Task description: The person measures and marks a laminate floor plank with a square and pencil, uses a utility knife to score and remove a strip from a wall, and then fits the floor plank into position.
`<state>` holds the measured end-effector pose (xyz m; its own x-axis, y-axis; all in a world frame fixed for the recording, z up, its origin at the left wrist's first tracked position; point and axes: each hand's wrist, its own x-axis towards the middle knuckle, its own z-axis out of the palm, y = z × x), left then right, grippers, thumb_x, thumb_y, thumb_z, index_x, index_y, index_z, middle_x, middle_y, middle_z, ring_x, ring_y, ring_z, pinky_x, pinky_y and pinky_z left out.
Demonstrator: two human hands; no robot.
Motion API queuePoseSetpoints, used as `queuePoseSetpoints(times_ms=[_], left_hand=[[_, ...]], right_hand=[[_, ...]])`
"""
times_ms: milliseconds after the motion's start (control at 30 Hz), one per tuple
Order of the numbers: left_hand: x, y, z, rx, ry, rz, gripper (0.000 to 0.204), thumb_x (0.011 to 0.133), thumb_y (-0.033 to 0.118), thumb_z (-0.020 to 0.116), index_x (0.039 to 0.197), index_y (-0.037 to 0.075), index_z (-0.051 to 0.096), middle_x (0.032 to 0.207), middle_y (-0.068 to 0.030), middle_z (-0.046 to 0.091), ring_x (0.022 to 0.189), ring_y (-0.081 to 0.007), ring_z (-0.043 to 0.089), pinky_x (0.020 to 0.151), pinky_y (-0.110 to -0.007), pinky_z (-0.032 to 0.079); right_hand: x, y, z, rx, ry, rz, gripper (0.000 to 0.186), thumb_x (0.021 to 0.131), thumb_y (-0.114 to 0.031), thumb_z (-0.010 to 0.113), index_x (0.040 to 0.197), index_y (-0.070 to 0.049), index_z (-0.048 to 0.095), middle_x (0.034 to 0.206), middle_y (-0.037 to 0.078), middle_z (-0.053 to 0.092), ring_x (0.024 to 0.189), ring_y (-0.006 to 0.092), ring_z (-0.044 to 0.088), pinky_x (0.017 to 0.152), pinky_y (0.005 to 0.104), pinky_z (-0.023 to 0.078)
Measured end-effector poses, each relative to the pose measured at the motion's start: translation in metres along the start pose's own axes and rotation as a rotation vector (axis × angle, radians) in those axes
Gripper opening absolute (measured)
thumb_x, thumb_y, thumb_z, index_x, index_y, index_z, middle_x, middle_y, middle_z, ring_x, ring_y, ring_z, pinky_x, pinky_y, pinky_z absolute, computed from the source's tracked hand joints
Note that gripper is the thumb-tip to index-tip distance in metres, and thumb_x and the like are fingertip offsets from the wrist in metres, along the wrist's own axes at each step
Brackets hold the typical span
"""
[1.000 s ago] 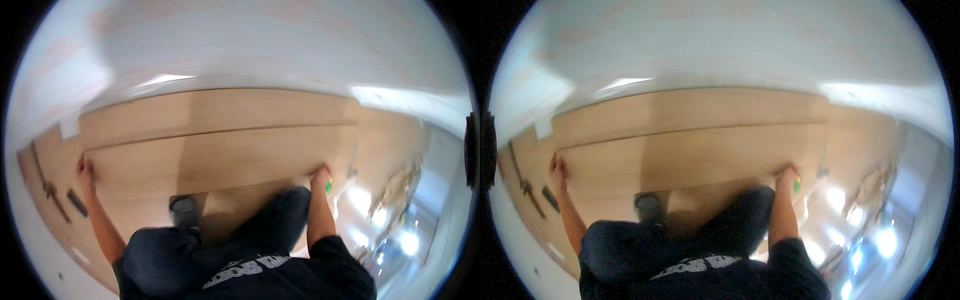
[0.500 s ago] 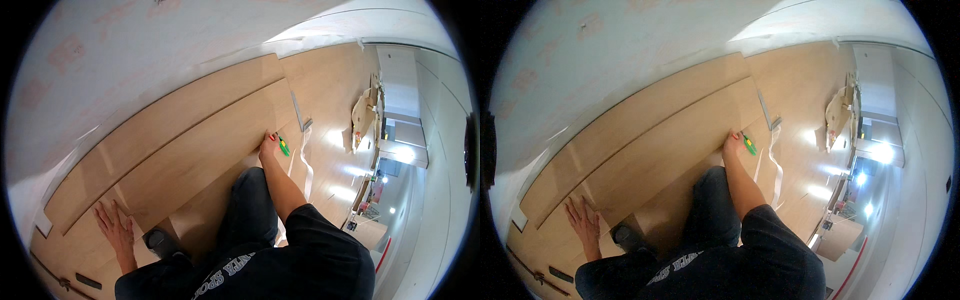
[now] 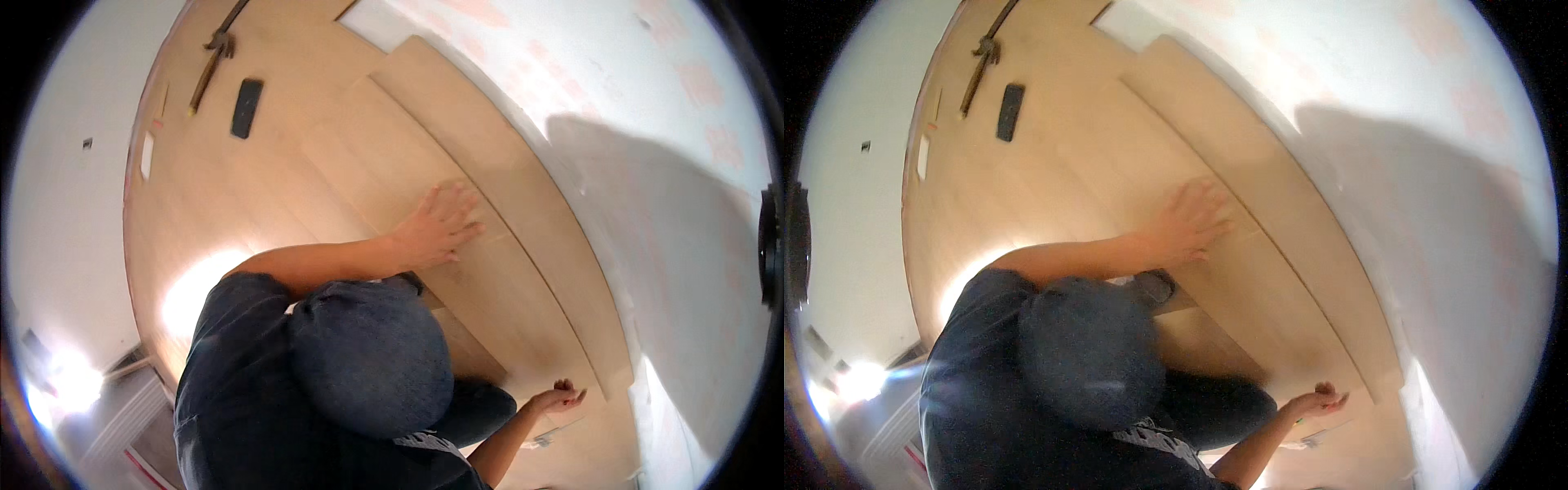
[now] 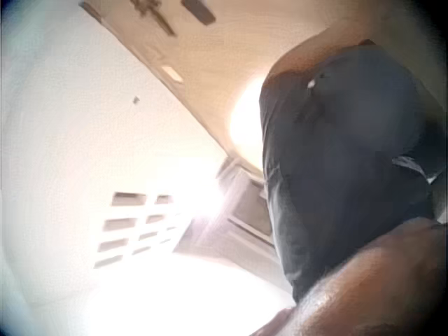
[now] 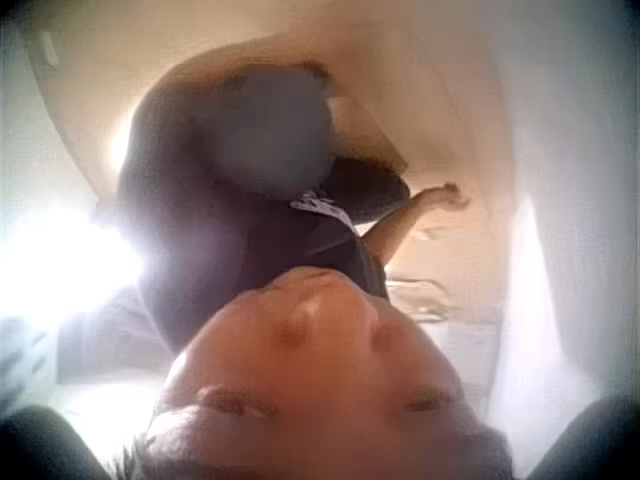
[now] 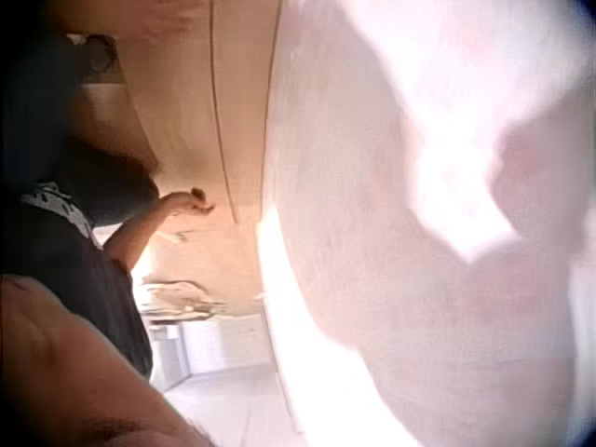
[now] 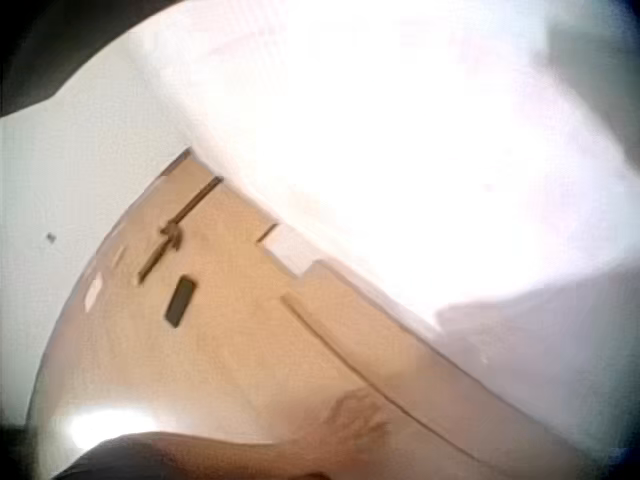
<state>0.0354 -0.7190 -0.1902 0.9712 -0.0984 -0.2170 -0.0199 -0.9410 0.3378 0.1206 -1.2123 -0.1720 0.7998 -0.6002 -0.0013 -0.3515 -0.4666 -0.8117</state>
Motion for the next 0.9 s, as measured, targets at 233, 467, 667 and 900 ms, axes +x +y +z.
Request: queuePoseSetpoints(times_ms=[233, 467, 667, 900], left_hand=[[0.005, 0.0, 0.021, 0.015, 0.072, 0.044, 0.082, 0.086, 0.059, 0.069, 0.153, 0.018, 0.048, 0.164, -0.0216, 0.034, 0.153, -0.0514, 0.022, 0.116, -0.074, 0.026], [0.035, 0.022, 0.049, -0.157, -0.429, -0.031, 0.064, 0.098, 0.045, 0.057, 0.151, 0.01, 0.052, 0.162, -0.0181, 0.039, 0.152, -0.0472, 0.027, 0.118, -0.075, 0.02], [0.028, 0.023, 0.12, 0.636, -0.009, 0.086, 0.063, 0.101, 0.043, 0.05, 0.152, 0.007, 0.051, 0.163, -0.0188, 0.038, 0.152, -0.0458, 0.029, 0.119, -0.075, 0.019], [0.025, 0.021, 0.039, 0.07, -0.282, 0.085, 0.063, 0.102, 0.043, 0.046, 0.152, 0.005, 0.05, 0.164, -0.02, 0.035, 0.153, -0.0467, 0.024, 0.117, -0.077, 0.02]], right_hand=[[-0.17, -0.177, 0.24, 0.298, -1.019, -0.419, 0.025, 0.105, -0.012, 0.056, 0.126, 0.001, 0.057, 0.1, 0.01, 0.063, 0.085, 0.0156, 0.06, 0.079, 0.0316, 0.052], [-0.288, -0.259, 0.406, 0.336, -1.285, -0.272, 0.024, 0.1, -0.024, 0.071, 0.108, -0.001, 0.072, 0.092, 0.003, 0.07, 0.082, 0.0088, 0.061, 0.074, 0.0258, 0.05], [-0.308, -0.257, 0.432, 0.245, -1.363, -0.388, 0.034, 0.104, -0.028, 0.067, 0.117, 0.003, 0.069, 0.096, 0.007, 0.072, 0.088, 0.0139, 0.069, 0.084, 0.0279, 0.056], [-0.305, -0.274, 0.427, 0.073, -1.368, -0.631, 0.026, 0.101, -0.027, 0.066, 0.114, -0.005, 0.072, 0.108, 0.018, 0.074, 0.097, 0.0324, 0.071, 0.087, 0.0379, 0.054]])
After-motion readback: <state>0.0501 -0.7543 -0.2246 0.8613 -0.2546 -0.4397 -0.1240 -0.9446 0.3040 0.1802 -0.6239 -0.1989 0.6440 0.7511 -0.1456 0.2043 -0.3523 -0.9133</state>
